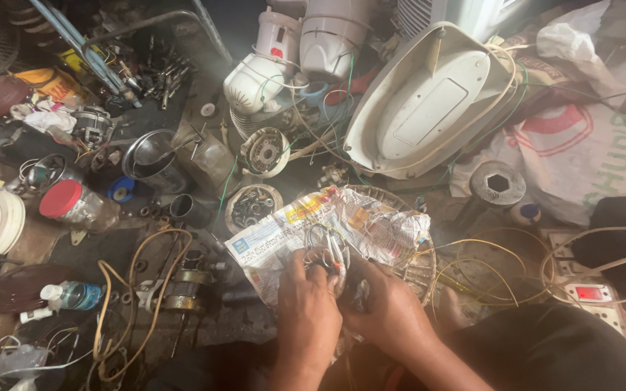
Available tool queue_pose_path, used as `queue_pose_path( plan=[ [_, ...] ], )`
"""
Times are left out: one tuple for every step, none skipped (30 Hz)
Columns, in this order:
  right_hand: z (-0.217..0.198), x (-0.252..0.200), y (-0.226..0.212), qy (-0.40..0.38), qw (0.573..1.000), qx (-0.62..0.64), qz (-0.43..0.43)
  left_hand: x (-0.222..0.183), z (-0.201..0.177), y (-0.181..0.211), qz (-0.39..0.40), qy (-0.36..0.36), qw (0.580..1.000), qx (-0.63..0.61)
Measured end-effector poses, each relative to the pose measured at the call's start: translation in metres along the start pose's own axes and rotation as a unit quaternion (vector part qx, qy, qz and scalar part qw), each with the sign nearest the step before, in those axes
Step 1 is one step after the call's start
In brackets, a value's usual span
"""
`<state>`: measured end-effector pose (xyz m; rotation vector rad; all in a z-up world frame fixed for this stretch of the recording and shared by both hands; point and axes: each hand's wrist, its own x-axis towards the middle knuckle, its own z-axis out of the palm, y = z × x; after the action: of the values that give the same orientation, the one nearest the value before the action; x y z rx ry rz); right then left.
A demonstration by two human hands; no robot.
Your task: The person uses a screwdriver to adjust connections on a small electrical component, likely a fan capacitor, while seated on the floor. They repeatedly tighten and loosen wires attached to the component.
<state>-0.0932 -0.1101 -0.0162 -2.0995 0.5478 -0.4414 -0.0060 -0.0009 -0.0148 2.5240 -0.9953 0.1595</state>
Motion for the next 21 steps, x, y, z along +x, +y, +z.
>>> queue_pose_path(
  plan=[
    [0.0,-0.001,-0.001,0.012,1.0,0.004,-0.003,0.001,-0.001,0.0,-0.016,-0.021,1.0,-0.016],
    [-0.001,-0.001,-0.003,0.024,1.0,0.009,-0.007,0.002,-0.003,-0.001,-0.033,-0.041,0.998,-0.032],
    [-0.002,-0.001,-0.005,0.036,0.999,0.013,-0.011,0.003,-0.005,-0.003,-0.05,-0.061,0.996,-0.047],
    [-0.003,-0.001,-0.006,0.018,1.0,0.018,-0.002,0.003,-0.008,-0.005,-0.038,-0.059,0.996,-0.057],
    [-0.004,0.0,-0.007,0.0,1.0,0.023,0.006,0.003,-0.011,-0.009,-0.027,-0.056,0.996,-0.067],
    [-0.006,0.0,-0.006,-0.017,0.999,0.027,0.017,0.003,-0.012,-0.012,-0.016,-0.055,0.995,-0.078],
    [-0.006,-0.001,-0.005,-0.017,0.998,0.038,0.043,0.002,-0.013,-0.017,-0.011,-0.045,0.993,-0.106],
    [-0.005,-0.002,-0.004,-0.016,0.996,0.048,0.07,-0.001,-0.014,-0.022,-0.006,-0.036,0.99,-0.136],
    [-0.005,-0.004,-0.002,-0.015,0.993,0.058,0.097,-0.003,-0.014,-0.025,-0.001,-0.026,0.986,-0.165],
    [-0.003,-0.006,0.001,-0.011,0.993,0.053,0.102,-0.005,-0.014,-0.028,0.001,-0.022,0.981,-0.192],
    [-0.002,-0.008,0.003,-0.006,0.993,0.048,0.106,-0.008,-0.014,-0.031,0.003,-0.018,0.976,-0.218],
    [0.0,-0.009,0.006,-0.002,0.993,0.043,0.11,-0.01,-0.014,-0.034,0.005,-0.014,0.97,-0.244],
    [0.001,-0.012,0.009,0.015,0.998,0.018,0.064,-0.012,-0.014,-0.036,0.009,-0.017,0.968,-0.251],
    [0.001,-0.014,0.011,0.031,0.999,-0.006,0.017,-0.013,-0.014,-0.039,0.012,-0.02,0.966,-0.257],
    [0.003,-0.015,0.014,0.048,0.998,-0.031,-0.03,-0.015,-0.015,-0.041,0.015,-0.024,0.964,-0.264],
    [0.003,-0.016,0.016,0.049,0.996,-0.047,-0.057,-0.016,-0.015,-0.042,0.01,-0.032,0.964,-0.262],
    [0.003,-0.017,0.018,0.05,0.993,-0.064,-0.085,-0.016,-0.015,-0.044,0.005,-0.04,0.964,-0.261],
    [0.003,-0.017,0.019,0.051,0.989,-0.081,-0.112,-0.016,-0.015,-0.044,0.0,-0.049,0.964,-0.26],
    [0.003,-0.017,0.02,0.05,0.987,-0.083,-0.131,-0.017,-0.016,-0.045,-0.003,-0.05,0.962,-0.27],
    [0.003,-0.015,0.02,0.049,0.984,-0.086,-0.15,-0.017,-0.016,-0.046,-0.005,-0.051,0.959,-0.279],
    [0.004,-0.014,0.019,0.048,0.98,-0.089,-0.169,-0.018,-0.016,-0.046,-0.007,-0.052,0.956,-0.288]
  ],
)
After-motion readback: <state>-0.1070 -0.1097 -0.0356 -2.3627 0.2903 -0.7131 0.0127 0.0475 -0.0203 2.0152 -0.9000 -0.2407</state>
